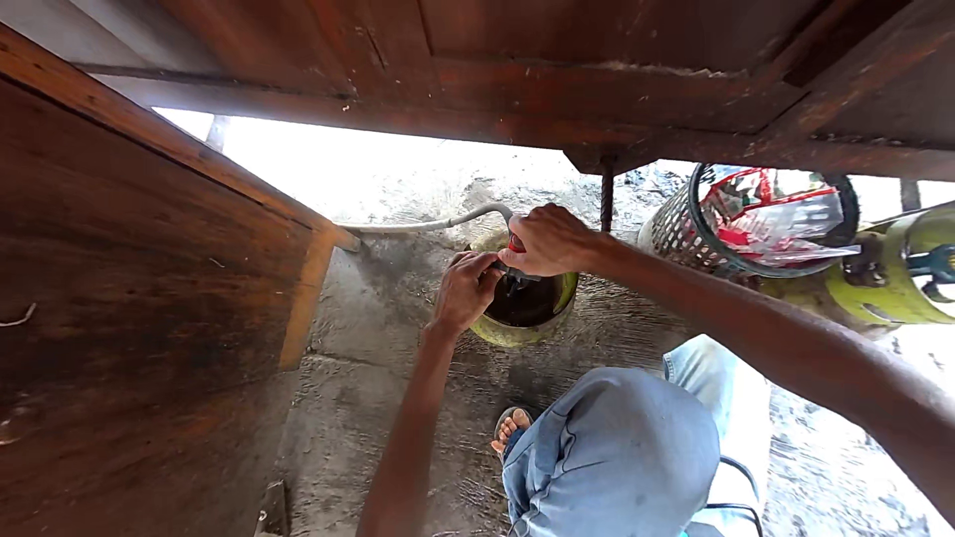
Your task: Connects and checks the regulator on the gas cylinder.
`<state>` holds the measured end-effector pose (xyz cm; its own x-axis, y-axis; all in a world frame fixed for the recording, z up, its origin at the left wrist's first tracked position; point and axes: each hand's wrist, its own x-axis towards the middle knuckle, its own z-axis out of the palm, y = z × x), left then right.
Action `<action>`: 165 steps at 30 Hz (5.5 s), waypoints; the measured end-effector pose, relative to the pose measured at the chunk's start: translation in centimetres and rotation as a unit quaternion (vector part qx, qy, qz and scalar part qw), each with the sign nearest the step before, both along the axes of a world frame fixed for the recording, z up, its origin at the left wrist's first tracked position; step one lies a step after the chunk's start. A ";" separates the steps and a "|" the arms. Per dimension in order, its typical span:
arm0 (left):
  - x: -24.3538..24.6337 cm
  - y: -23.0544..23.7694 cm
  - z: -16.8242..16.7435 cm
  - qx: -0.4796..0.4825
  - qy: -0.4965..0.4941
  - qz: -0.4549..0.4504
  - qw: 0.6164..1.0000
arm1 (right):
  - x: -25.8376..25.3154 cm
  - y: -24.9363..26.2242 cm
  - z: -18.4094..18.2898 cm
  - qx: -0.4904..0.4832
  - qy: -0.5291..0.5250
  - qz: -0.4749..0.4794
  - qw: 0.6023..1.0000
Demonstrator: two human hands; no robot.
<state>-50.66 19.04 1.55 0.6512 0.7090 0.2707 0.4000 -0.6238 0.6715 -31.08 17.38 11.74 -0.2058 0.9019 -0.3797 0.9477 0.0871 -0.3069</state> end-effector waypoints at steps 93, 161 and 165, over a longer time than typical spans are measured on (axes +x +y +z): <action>0.7 -2.7 8.2 -0.215 0.298 0.062 0.928 | -3.7 -1.9 -3.3 0.024 0.100 -0.293 0.950; 0.4 -7.3 -4.3 -0.284 -0.175 0.402 0.853 | -1.2 -14.7 -11.4 0.143 0.448 -0.524 0.710; 2.7 -9.1 -8.8 -0.545 -0.206 0.459 0.671 | -3.3 -12.7 -15.7 -0.060 0.522 -0.698 0.487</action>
